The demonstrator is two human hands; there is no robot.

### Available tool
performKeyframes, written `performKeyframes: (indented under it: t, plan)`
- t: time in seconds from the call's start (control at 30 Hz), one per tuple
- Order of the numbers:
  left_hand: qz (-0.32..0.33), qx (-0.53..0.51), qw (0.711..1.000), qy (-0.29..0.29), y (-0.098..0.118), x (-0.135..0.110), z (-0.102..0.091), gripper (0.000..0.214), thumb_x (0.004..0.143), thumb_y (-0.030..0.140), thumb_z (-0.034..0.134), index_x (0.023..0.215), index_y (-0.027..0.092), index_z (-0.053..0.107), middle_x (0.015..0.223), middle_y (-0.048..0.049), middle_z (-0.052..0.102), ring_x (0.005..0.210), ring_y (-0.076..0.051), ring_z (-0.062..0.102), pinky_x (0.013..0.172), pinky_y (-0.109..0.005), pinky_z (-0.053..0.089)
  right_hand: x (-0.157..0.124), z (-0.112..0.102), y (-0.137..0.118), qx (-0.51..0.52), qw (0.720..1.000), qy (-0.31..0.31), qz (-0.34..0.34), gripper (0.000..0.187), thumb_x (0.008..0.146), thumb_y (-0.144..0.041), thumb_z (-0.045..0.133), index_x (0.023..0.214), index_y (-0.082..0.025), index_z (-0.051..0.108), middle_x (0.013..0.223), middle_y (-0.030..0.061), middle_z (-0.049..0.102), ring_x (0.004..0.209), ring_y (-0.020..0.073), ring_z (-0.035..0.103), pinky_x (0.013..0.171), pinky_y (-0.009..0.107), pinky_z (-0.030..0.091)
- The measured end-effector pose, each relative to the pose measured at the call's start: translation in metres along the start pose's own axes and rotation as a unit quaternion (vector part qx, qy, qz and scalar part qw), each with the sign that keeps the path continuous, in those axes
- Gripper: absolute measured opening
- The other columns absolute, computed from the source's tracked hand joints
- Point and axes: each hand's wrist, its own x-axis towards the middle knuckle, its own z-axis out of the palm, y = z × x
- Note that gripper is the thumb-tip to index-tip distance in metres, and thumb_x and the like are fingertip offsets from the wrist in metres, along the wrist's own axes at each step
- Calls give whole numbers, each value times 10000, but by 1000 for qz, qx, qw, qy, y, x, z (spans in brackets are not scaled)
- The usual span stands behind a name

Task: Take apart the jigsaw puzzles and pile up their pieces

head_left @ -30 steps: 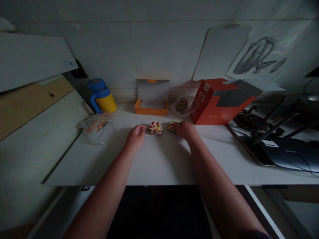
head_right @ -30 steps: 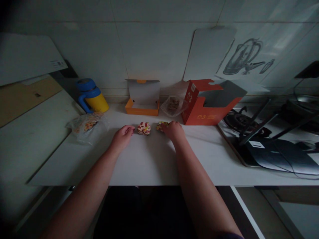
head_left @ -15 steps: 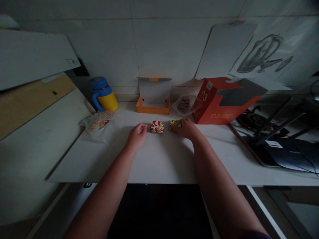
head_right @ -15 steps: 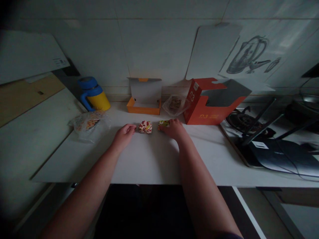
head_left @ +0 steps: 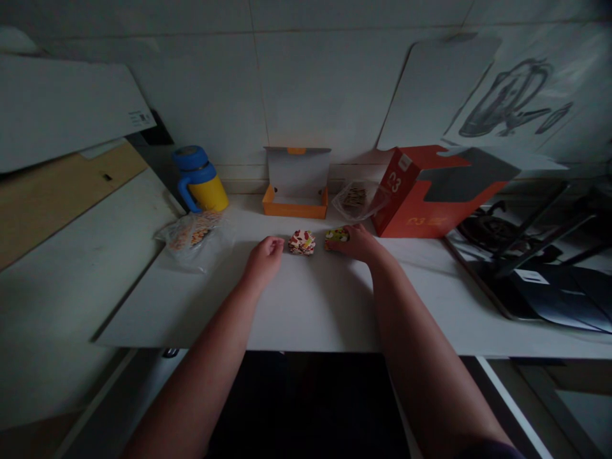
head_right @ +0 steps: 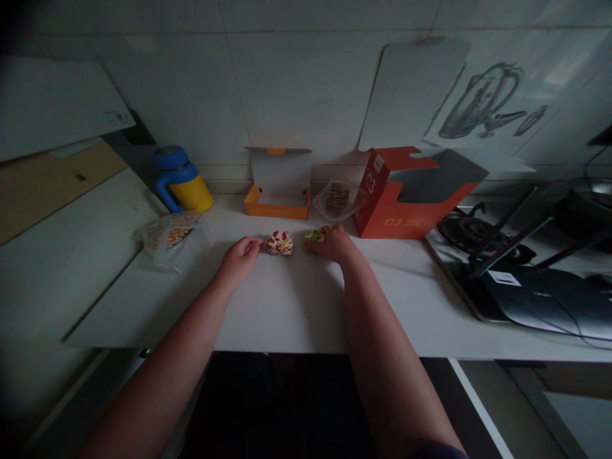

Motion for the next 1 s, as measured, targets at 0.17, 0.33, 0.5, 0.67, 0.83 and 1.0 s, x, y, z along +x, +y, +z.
performKeyframes:
  t: [0.17,0.33,0.5,0.67,0.83,1.0]
  plan:
    - [2,3,1000,0,1,-1,-1,233,993,382,565,1045,197,696,1069,-114,786,1005,-247,742,877,-343,571,-2,-3,-5,-8,1000,-10,14,809,848,-701,719,1371,-90,633,1429,268,578,1252,359,627,1035,383,475]
    - [-1,-10,1000,-1,2,-1,-1,208,993,359,570,1038,198,694,1087,-115,784,1015,-241,741,905,-345,569,-5,-2,-5,-13,1000,-9,13,778,841,-673,738,1350,-92,643,1418,264,601,1248,349,630,1035,378,468]
    - [-2,-11,1000,0,1,0,0,219,997,375,575,1045,200,698,1092,-113,785,1033,-244,741,917,-353,570,-7,2,-4,-3,1000,10,14,794,826,-637,763,1392,-102,610,1374,258,642,1225,354,642,977,379,481]
    - [1,-11,1000,-2,-2,1,0,225,993,393,581,1042,210,702,1106,-112,785,1031,-247,742,915,-357,572,-12,-1,-7,5,1000,13,16,786,827,-611,780,1405,-112,595,1335,260,671,1162,357,666,927,385,489]
    - [6,-8,1000,-2,-2,1,0,234,988,410,580,1036,208,689,1102,-122,783,1022,-252,744,907,-368,573,-19,-6,-7,-3,1000,11,13,770,841,-619,763,1398,-121,579,1277,252,698,1127,353,675,893,380,486]
    - [13,7,1000,0,1,0,-1,235,990,407,572,1037,208,687,1094,-116,783,1023,-248,740,906,-363,574,-23,-6,0,-7,1000,-2,25,792,840,-654,742,1396,-116,573,1298,242,691,1133,350,678,889,372,493]
